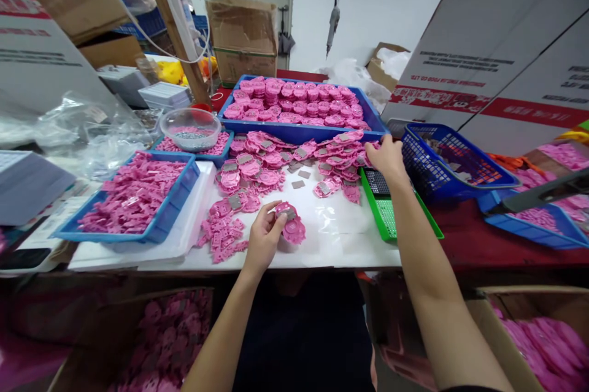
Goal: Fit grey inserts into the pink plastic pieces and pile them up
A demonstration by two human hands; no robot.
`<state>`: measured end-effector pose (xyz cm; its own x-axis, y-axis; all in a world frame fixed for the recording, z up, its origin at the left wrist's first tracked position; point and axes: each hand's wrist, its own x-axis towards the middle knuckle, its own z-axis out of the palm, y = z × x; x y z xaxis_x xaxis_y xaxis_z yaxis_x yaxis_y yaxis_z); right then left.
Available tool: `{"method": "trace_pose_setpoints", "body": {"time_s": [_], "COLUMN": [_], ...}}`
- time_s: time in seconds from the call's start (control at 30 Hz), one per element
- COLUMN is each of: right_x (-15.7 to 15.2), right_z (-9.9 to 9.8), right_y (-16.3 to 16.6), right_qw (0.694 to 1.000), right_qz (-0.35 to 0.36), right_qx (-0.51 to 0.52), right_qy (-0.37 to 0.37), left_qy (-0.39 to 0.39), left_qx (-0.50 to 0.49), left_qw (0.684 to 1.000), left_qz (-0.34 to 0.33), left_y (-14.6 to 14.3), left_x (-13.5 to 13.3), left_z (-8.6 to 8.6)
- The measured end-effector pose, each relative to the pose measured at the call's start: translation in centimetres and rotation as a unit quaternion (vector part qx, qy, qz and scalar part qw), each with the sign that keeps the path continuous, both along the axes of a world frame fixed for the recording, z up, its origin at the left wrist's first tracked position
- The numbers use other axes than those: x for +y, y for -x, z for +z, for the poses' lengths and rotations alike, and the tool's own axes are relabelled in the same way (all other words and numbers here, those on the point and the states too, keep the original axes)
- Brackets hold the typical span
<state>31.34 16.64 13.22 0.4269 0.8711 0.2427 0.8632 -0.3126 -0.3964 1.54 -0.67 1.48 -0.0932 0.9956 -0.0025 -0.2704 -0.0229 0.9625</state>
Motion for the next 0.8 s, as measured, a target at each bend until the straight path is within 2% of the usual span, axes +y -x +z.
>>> {"method": "trace_pose_setpoints", "body": {"time_s": [0.13, 0.23, 0.47, 0.6, 0.7, 0.77, 0.8], "right_x": [4.2, 5.3, 3.8, 3.0, 1.8, 0.3, -0.7], "right_z": [0.5, 0.1, -1.5, -1.7, -1.4, -1.3, -1.4], "right_y": [0.7, 0.4, -1.9, -2.4, -1.2, 0.9, 2.4], "right_qw": [0.996, 0.992, 0.982, 0.979, 0.982, 0.983, 0.979], "right_qz": [-0.012, -0.002, 0.016, 0.024, 0.037, 0.094, 0.147], "right_qx": [0.090, 0.123, 0.184, 0.196, 0.175, 0.132, 0.104], "right_qy": [-0.004, -0.023, -0.041, -0.046, -0.059, -0.083, -0.097], "left_qy": [0.006, 0.005, 0.001, 0.005, 0.000, -0.006, -0.009], "left_qx": [0.003, -0.002, -0.003, -0.004, -0.004, -0.003, -0.001], "left_qw": [1.000, 1.000, 1.000, 1.000, 0.999, 0.999, 0.999], "left_qz": [0.008, 0.011, 0.019, 0.030, 0.035, 0.040, 0.041], "left_y": [0.1, 0.2, 0.1, 0.1, 0.0, 0.0, 0.0], "left_x": [-0.3, -0.2, 0.3, 0.1, 0.1, 0.2, 0.3], "left_z": [0.3, 0.3, -0.4, -0.4, -0.3, -0.3, -0.4]}}
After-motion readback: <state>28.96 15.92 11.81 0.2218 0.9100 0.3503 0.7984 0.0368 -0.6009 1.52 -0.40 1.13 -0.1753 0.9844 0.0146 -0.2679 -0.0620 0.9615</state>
